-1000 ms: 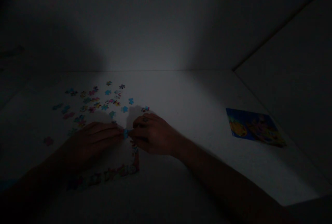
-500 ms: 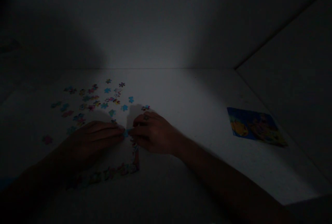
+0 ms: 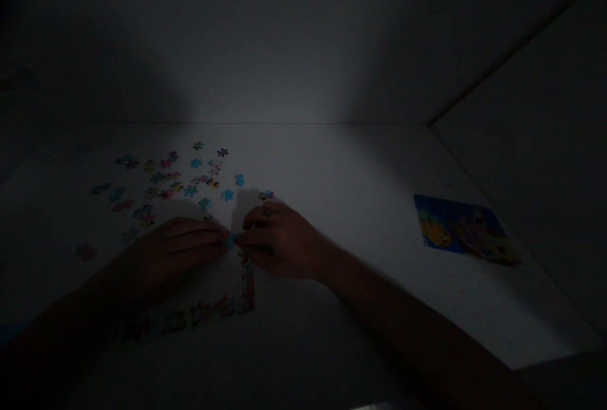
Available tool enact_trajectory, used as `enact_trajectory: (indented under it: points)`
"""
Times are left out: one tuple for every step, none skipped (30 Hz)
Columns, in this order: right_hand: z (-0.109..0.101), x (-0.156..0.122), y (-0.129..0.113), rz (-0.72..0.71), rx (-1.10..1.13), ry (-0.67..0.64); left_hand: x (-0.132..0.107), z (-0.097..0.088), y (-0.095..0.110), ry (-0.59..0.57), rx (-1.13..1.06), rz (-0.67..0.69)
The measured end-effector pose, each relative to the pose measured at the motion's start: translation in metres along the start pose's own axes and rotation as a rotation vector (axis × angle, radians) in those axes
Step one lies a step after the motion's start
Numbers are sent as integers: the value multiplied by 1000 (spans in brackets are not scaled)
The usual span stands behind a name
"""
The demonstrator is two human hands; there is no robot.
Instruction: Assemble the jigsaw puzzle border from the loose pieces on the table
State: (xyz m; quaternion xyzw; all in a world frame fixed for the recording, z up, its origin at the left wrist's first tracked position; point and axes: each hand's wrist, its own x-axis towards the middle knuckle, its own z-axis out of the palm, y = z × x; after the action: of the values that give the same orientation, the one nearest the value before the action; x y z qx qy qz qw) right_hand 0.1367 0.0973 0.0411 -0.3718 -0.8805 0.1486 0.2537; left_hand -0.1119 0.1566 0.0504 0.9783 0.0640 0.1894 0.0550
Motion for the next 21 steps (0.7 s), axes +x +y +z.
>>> enact_trajectory:
  points:
    - [0, 0, 0, -1, -2, 0, 1, 0, 0, 1, -6, -3]
    - [0, 0, 0, -1, -5, 0, 1, 0, 0, 2, -9, -9]
    - [-1, 0, -1, 1, -6, -3, 1, 1, 0, -1, -6, -22]
    - [-1, 0, -1, 7, -5, -7, 1, 1, 1, 1, -1, -32]
    - [-1, 1, -1, 14, -2, -8, 1, 2, 1, 5, 5, -38]
    - [-1, 1, -2, 20, 3, -10, 1, 2, 2, 10, 11, -43]
    - [-1, 1, -2, 24, 10, -6, 1, 2, 2, 9, 16, -49]
    - [-1, 1, -2, 27, 16, -1, 1, 2, 2, 2, 18, -51]
    - [-1, 1, -2, 26, 20, 5, 1, 1, 3, -3, 20, -51]
    - [-1, 0, -2, 23, 21, 12, 1, 1, 3, -1, 21, -44]
    - [0, 0, -1, 20, 20, 16, 1, 0, 3, -2, 23, -39]
    - [0, 0, -1, 17, 19, 20, 1, -1, 4, 0, 25, -32]
    - [0, 0, -1, 15, 19, 20, 1, -2, 5, 1, 29, -26]
    - [0, 0, -1, 15, 20, 17, 0, -2, 5, -1, 36, -21]
    - [0, 1, -1, 16, 21, 12, -1, -3, 6, -14, 46, -21]
    - [0, 1, -1, 17, 22, 7, -1, -3, 7, -27, 55, -19]
    - [-1, 1, -1, 17, 22, 6, -2, -4, 8, -35, 67, -15]
    - [-1, 1, -2, 16, 22, 9, -2, -4, 9, -43, 77, -14]
    - [-1, 1, -2, 13, 22, 13, -3, -4, 10, -53, 84, -17]
    - [-1, 1, -2, 9, 22, 18, -4, -4, 11, -56, 86, -26]
    - [-1, 1, -2, 6, 23, 21, -4, -4, 11, -61, 84, -38]
